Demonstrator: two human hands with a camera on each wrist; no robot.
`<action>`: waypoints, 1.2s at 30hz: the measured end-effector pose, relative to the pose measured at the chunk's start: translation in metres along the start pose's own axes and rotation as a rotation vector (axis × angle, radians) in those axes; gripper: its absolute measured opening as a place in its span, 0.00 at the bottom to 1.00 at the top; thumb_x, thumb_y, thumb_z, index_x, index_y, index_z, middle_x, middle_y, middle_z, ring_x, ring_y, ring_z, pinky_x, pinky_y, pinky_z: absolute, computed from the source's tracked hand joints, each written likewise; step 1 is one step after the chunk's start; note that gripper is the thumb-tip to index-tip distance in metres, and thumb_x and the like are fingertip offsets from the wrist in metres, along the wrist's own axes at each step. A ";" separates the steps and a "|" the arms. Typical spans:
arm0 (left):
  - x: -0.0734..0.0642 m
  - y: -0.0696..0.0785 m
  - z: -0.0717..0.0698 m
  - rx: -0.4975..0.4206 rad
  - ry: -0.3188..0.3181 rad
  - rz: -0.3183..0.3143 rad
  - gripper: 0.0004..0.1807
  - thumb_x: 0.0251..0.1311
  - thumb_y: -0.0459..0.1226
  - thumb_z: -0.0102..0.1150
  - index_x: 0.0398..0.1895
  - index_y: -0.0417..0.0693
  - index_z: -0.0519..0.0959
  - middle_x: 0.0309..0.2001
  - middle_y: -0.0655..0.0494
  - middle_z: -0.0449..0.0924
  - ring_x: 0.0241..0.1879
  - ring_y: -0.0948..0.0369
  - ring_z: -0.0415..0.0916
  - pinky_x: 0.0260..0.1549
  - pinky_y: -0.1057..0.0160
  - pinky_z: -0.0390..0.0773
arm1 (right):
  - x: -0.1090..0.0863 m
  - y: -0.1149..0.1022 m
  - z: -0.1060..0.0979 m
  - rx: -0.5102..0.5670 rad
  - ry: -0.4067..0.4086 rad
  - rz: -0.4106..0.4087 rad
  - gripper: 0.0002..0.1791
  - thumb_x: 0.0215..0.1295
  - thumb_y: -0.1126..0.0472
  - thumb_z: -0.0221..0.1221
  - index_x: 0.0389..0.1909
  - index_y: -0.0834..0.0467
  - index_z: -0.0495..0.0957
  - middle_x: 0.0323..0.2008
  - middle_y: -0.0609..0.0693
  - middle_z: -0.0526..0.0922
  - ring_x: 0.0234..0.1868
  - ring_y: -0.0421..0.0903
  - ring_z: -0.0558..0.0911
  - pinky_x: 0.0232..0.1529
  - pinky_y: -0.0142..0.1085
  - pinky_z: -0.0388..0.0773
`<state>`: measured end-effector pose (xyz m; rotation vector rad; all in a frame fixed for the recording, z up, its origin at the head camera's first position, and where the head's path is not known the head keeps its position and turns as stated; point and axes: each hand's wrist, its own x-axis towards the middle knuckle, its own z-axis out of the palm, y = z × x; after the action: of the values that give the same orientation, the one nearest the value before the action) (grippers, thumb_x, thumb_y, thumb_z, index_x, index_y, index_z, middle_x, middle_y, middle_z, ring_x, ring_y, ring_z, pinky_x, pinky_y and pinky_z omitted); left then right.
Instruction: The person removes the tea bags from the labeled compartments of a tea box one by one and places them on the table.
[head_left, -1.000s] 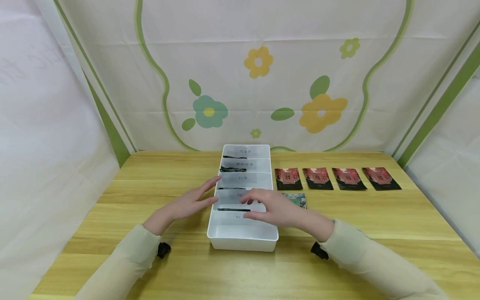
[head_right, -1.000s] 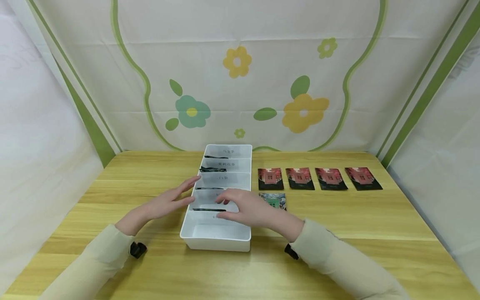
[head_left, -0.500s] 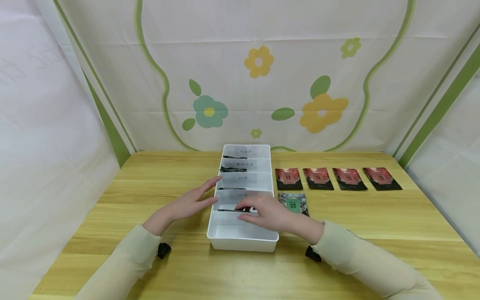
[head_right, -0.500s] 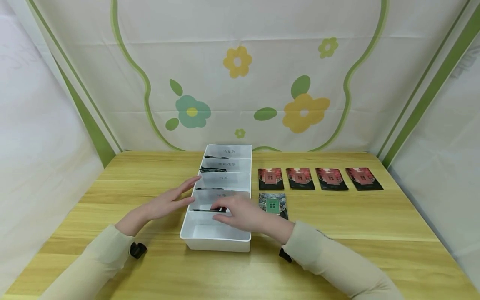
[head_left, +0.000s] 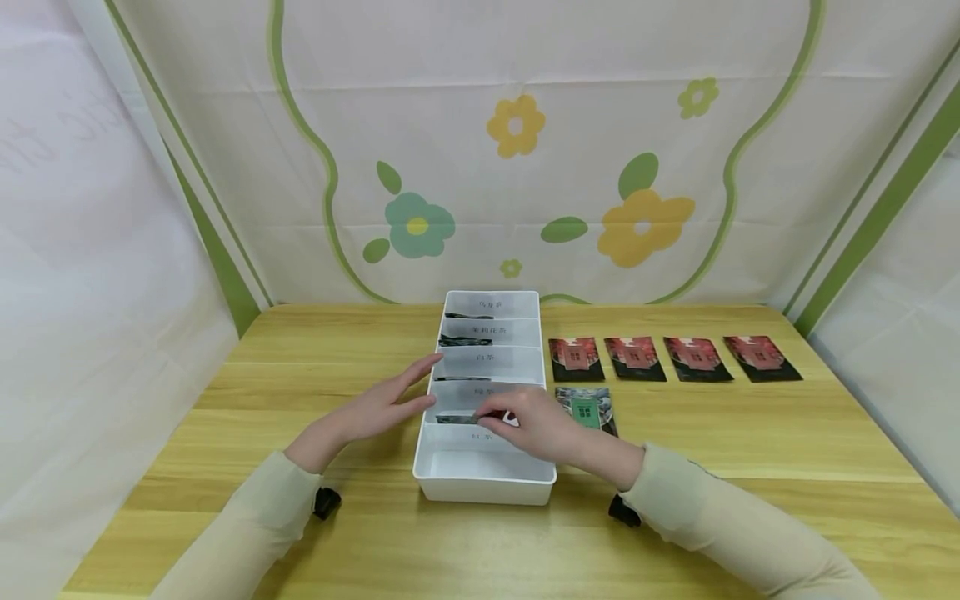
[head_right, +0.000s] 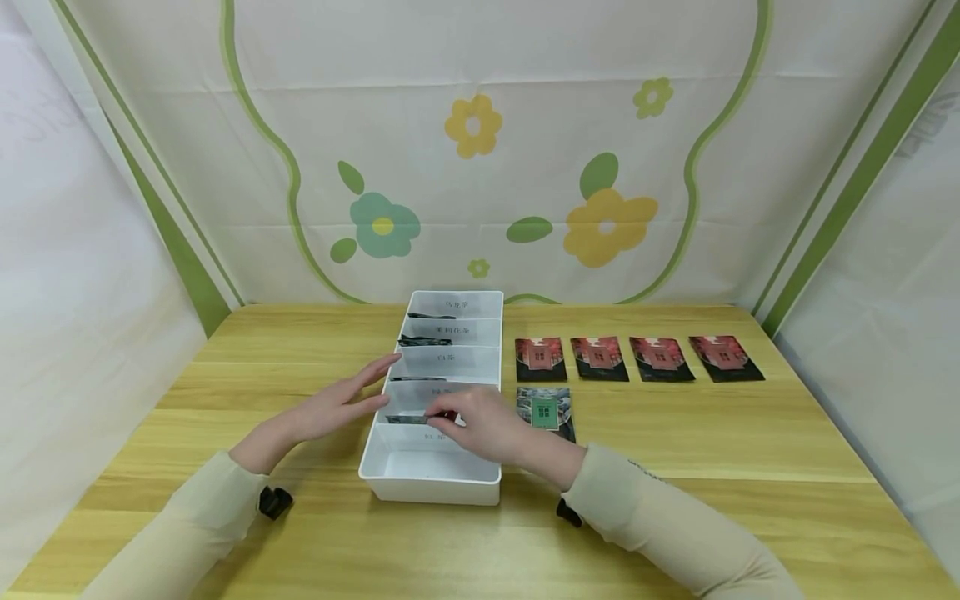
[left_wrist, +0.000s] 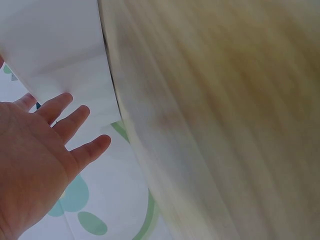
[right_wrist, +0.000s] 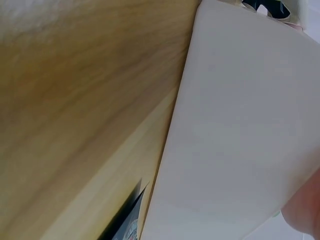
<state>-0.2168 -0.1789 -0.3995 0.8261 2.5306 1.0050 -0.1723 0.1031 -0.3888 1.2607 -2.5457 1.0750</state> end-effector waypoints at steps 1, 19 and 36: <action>0.000 0.000 0.000 0.000 -0.002 -0.001 0.36 0.70 0.58 0.45 0.77 0.75 0.44 0.75 0.55 0.51 0.71 0.50 0.54 0.64 0.40 0.56 | -0.001 0.000 0.000 -0.001 0.014 -0.003 0.04 0.65 0.64 0.62 0.38 0.57 0.85 0.34 0.44 0.85 0.34 0.34 0.80 0.35 0.29 0.78; -0.001 0.000 -0.001 0.005 -0.004 -0.001 0.37 0.70 0.58 0.45 0.77 0.71 0.44 0.75 0.57 0.48 0.71 0.50 0.52 0.65 0.40 0.54 | -0.014 0.000 -0.035 -0.130 0.342 -0.204 0.10 0.55 0.73 0.67 0.39 0.61 0.85 0.34 0.51 0.87 0.28 0.38 0.84 0.27 0.28 0.78; 0.000 0.002 -0.001 -0.019 -0.005 0.027 0.36 0.71 0.55 0.46 0.78 0.69 0.45 0.75 0.58 0.49 0.72 0.52 0.52 0.65 0.42 0.54 | -0.062 0.010 -0.094 -0.225 0.542 -0.202 0.22 0.74 0.49 0.51 0.40 0.63 0.84 0.30 0.53 0.86 0.19 0.37 0.76 0.20 0.26 0.70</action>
<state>-0.2165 -0.1783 -0.3974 0.8588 2.5081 1.0334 -0.1583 0.2077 -0.3479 0.9766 -2.0192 0.9026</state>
